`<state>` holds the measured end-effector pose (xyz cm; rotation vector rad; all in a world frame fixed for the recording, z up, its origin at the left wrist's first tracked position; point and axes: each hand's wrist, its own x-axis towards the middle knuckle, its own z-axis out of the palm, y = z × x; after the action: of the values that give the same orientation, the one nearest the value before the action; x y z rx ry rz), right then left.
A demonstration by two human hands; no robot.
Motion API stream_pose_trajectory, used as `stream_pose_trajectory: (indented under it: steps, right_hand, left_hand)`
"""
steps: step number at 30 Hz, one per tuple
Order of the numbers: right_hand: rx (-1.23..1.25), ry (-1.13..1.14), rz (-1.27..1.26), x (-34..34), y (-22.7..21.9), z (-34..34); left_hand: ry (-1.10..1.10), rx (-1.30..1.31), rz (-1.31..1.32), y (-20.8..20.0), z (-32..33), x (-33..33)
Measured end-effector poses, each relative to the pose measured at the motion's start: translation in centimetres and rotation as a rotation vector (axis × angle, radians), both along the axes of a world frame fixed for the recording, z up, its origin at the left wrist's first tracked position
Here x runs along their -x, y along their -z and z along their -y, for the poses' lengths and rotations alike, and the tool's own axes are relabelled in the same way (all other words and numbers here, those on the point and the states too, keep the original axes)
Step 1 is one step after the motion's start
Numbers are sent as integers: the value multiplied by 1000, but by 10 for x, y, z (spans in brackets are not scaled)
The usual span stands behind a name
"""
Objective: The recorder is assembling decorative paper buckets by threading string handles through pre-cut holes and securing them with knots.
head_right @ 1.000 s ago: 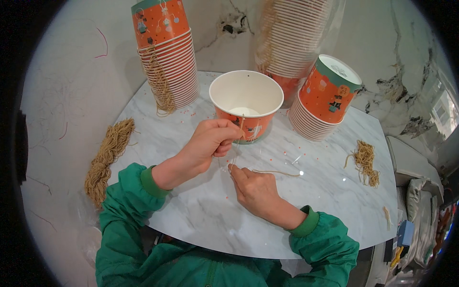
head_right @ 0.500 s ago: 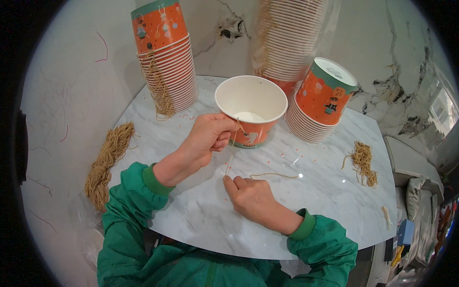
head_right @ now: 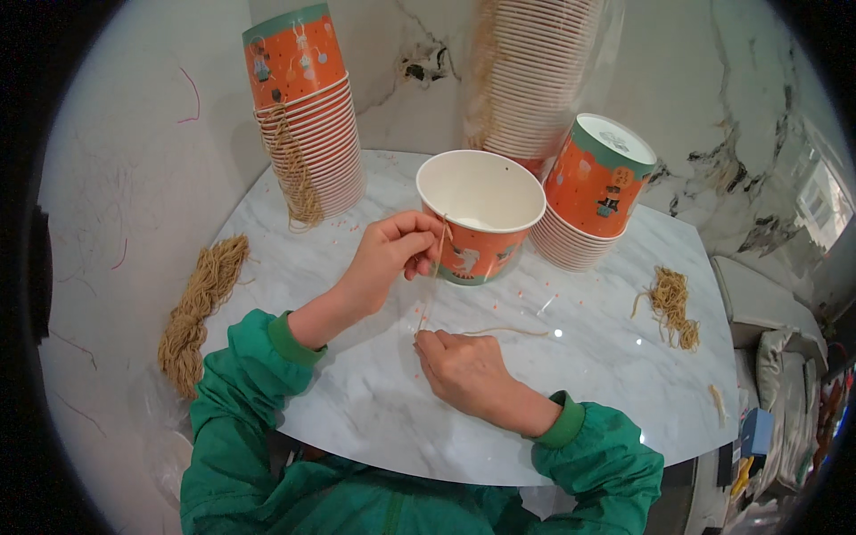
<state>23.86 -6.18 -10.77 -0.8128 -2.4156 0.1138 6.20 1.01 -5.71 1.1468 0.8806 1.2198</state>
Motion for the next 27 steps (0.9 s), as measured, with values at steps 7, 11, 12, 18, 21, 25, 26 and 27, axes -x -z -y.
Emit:
stream_pose_trajectory:
  steps: [7,11,12,18,21,25,26,27]
  right_hand:
    - [176,-73,-173,3,-15,6]
    - [165,-86,-204,3,-23,9]
    - [138,-87,-216,3,-23,9]
    - [114,-87,-323,4,-17,6]
    - [172,-51,-368,1,-25,3]
    - [142,54,-445,-13,-36,-13]
    - [99,101,-442,-16,-45,-16]
    - [70,133,-475,-20,-50,-23]
  left_hand:
    - [34,-942,-787,40,0,7]
    - [-111,-1461,-833,28,7,-6]
    - [-112,-1461,-832,28,6,-11]
    - [-352,-1344,-1000,24,6,-32]
    - [-392,-1288,-874,20,1,-32]
    - [-404,-1182,-877,11,-8,-11]
    - [-396,-1172,-838,11,-14,-5]
    - [-358,-1107,-766,5,-15,-2]
